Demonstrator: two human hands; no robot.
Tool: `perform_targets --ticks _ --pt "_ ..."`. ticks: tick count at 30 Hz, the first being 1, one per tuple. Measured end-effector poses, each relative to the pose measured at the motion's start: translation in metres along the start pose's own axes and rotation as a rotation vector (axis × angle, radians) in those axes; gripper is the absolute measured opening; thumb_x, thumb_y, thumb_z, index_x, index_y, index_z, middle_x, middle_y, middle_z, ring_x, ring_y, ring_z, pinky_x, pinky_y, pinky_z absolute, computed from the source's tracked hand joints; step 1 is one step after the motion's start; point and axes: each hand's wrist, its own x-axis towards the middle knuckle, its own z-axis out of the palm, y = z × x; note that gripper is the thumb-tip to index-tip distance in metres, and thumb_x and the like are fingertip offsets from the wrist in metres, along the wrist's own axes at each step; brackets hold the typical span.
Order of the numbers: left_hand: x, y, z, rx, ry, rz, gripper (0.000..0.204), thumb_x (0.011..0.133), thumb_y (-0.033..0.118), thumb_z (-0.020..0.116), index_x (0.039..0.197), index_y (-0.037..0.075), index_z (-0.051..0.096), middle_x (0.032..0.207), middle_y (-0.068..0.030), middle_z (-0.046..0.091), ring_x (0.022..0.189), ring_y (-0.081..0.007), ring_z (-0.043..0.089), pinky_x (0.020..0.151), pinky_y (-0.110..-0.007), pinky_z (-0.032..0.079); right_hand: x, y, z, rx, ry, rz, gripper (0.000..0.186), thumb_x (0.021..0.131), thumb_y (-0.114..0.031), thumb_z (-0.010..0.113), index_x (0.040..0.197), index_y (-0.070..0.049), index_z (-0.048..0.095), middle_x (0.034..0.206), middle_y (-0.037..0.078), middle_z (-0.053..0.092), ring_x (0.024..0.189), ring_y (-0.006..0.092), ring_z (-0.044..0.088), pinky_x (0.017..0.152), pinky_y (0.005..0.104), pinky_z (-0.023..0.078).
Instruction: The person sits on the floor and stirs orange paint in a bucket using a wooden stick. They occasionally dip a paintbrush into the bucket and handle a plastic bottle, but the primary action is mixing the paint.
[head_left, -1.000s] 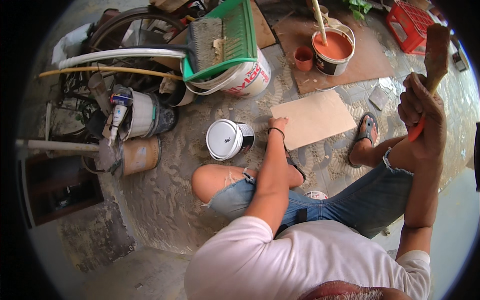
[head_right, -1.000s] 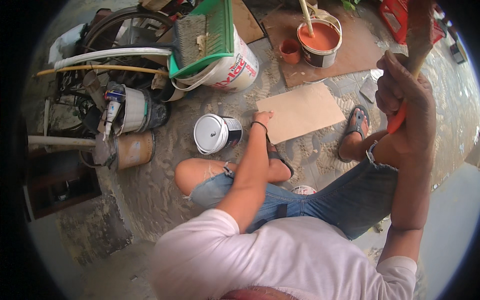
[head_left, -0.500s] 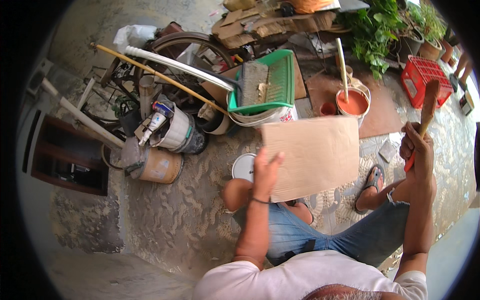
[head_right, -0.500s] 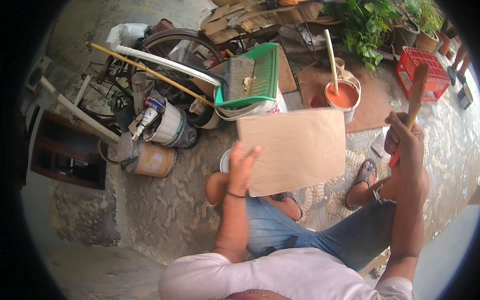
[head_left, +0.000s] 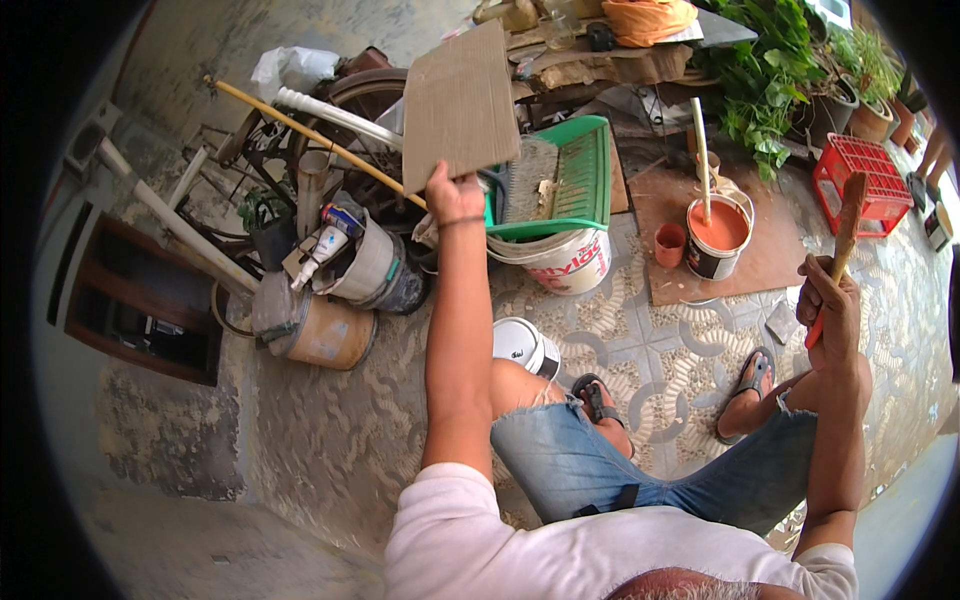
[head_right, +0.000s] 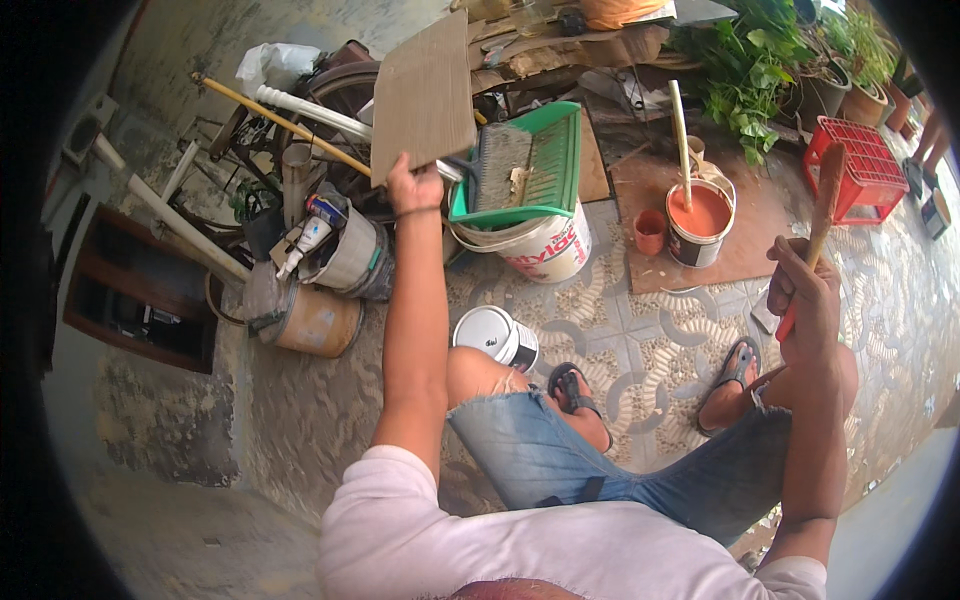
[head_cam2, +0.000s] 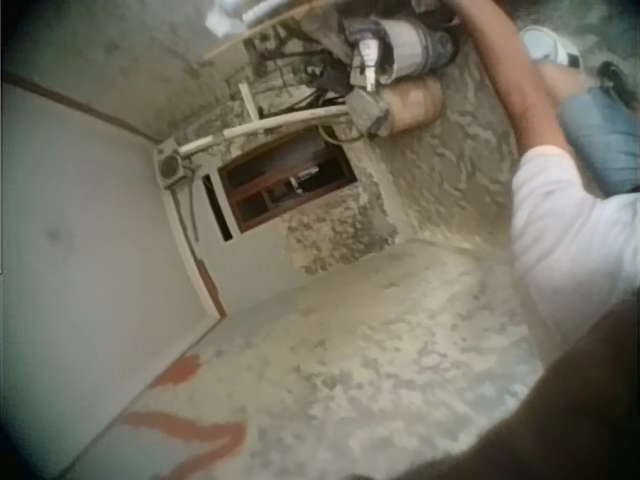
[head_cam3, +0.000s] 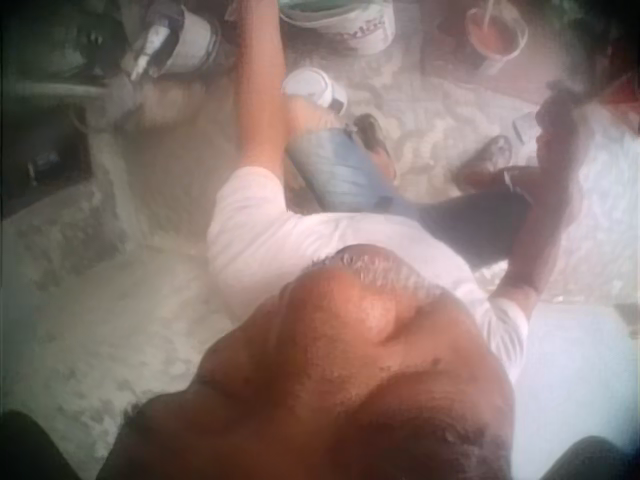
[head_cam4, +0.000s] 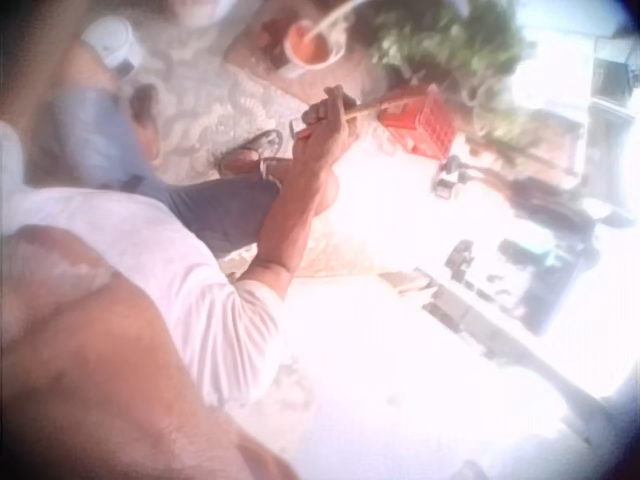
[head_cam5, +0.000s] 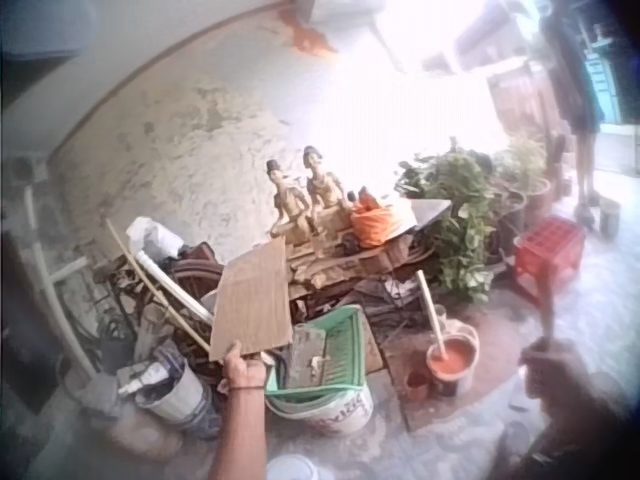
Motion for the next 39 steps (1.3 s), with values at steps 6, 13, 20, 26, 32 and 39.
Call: perform_targets --ticks 6,13,20,26,32,39 --pt "0.082 -0.092 0.057 0.000 0.164 0.008 0.043 0.107 0.014 0.051 0.147 0.001 0.044 0.146 -0.0171 0.052 0.137 -0.0368 0.050 0.107 -0.058 0.052 0.000 -0.001 0.002 -0.068 0.053 -0.023 0.021 0.099 -0.021 0.071 0.097 -0.003 0.062 0.064 -0.007 0.041 0.050 0.0032 0.035 0.046 0.0220 0.026" --pt "0.137 -0.114 0.057 0.325 -0.165 -0.482 0.083 0.101 0.048 0.062 0.149 -0.011 0.028 0.155 -0.0316 0.035 0.148 -0.0502 0.033 0.120 -0.071 0.028 -0.003 -0.012 0.000 -0.100 0.134 0.013 0.022 0.097 -0.020 0.071 0.098 0.001 0.063 0.068 -0.008 0.040 0.057 0.0030 0.036 0.050 0.0227 0.026" --pt "0.055 -0.016 0.029 0.511 -0.291 -0.361 0.061 0.108 0.035 0.051 0.148 -0.010 0.040 0.157 -0.0311 0.040 0.148 -0.0431 0.036 0.120 -0.063 0.033 -0.011 -0.018 -0.014 -0.112 0.105 -0.121 0.025 0.102 -0.026 0.068 0.103 -0.001 0.064 0.064 -0.008 0.039 0.051 0.0031 0.037 0.047 0.0213 0.028" --pt "-0.175 0.096 -0.089 1.210 -0.517 0.494 0.042 0.108 0.031 0.051 0.131 -0.003 0.058 0.107 -0.0126 0.064 0.066 -0.0125 0.045 0.055 -0.027 0.038 -0.023 -0.078 -0.062 0.063 -0.009 -0.124 0.019 0.103 -0.022 0.066 0.097 -0.006 0.057 0.065 -0.005 0.048 0.047 0.0046 0.042 0.040 0.0196 0.032" --pt "-0.364 0.107 -0.258 1.767 -0.007 0.364 0.042 0.108 0.034 0.052 0.122 -0.004 0.062 0.096 -0.0115 0.063 0.064 -0.0138 0.046 0.054 -0.030 0.040 -0.092 -0.079 -0.160 -0.110 0.168 -0.109 0.020 0.098 -0.021 0.071 0.107 -0.005 0.064 0.065 -0.004 0.049 0.050 0.0062 0.048 0.043 0.0225 0.042" --pt "-0.446 0.094 -0.306 1.866 -0.064 -0.064 0.041 0.108 0.034 0.053 0.120 -0.004 0.062 0.094 -0.0108 0.062 0.064 -0.0136 0.046 0.054 -0.030 0.040 -0.161 0.139 -0.321 -0.315 0.586 0.165 0.036 0.088 -0.033 0.081 0.101 0.000 0.073 0.060 -0.004 0.049 0.044 0.0060 0.041 0.041 0.0272 0.029"
